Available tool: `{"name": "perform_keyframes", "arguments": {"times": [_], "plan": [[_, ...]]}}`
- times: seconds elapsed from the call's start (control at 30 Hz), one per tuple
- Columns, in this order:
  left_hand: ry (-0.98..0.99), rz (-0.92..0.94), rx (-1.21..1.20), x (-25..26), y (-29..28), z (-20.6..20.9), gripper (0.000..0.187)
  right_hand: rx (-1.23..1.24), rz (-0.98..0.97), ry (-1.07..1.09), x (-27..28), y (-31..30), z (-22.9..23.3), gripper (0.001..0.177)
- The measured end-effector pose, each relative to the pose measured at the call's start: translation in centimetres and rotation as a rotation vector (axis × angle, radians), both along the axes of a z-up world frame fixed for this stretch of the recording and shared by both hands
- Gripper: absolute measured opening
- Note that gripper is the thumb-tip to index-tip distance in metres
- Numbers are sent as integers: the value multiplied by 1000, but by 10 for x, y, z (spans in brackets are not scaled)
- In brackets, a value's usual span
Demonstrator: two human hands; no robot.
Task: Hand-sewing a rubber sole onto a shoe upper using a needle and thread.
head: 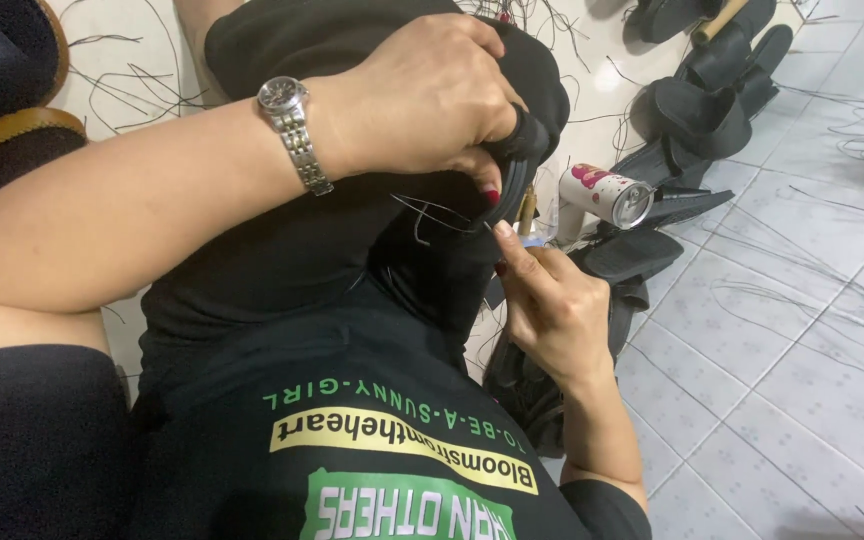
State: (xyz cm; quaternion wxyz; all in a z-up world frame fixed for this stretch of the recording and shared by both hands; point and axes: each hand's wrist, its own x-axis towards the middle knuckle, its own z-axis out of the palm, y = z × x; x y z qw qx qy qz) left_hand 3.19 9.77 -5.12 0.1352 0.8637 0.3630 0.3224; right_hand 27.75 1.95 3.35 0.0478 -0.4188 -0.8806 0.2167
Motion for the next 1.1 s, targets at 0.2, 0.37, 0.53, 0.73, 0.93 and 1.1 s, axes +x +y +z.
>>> {"name": "perform_keyframes", "arguments": {"times": [0.2,0.37,0.53,0.73,0.93,1.1], "plan": [[15,7,36,-1,2,1,42,-52,-17,187,14,1,-25,59],[66,7,-6,-2,1,6,44,-41,17,174,19,7,-23,53],[23,-9,-21,-2,-2,7,48,78,160,-23,11,10,-15,43],[-53,-39,-32,-5,2,6,40,134,197,-16,5,13,-22,43],[-54,-52,-10,-6,3,6,47,176,227,-28,-5,14,-19,34],[-37,-42,-51,-6,3,9,34,198,193,-6,-8,10,-25,30]]}}
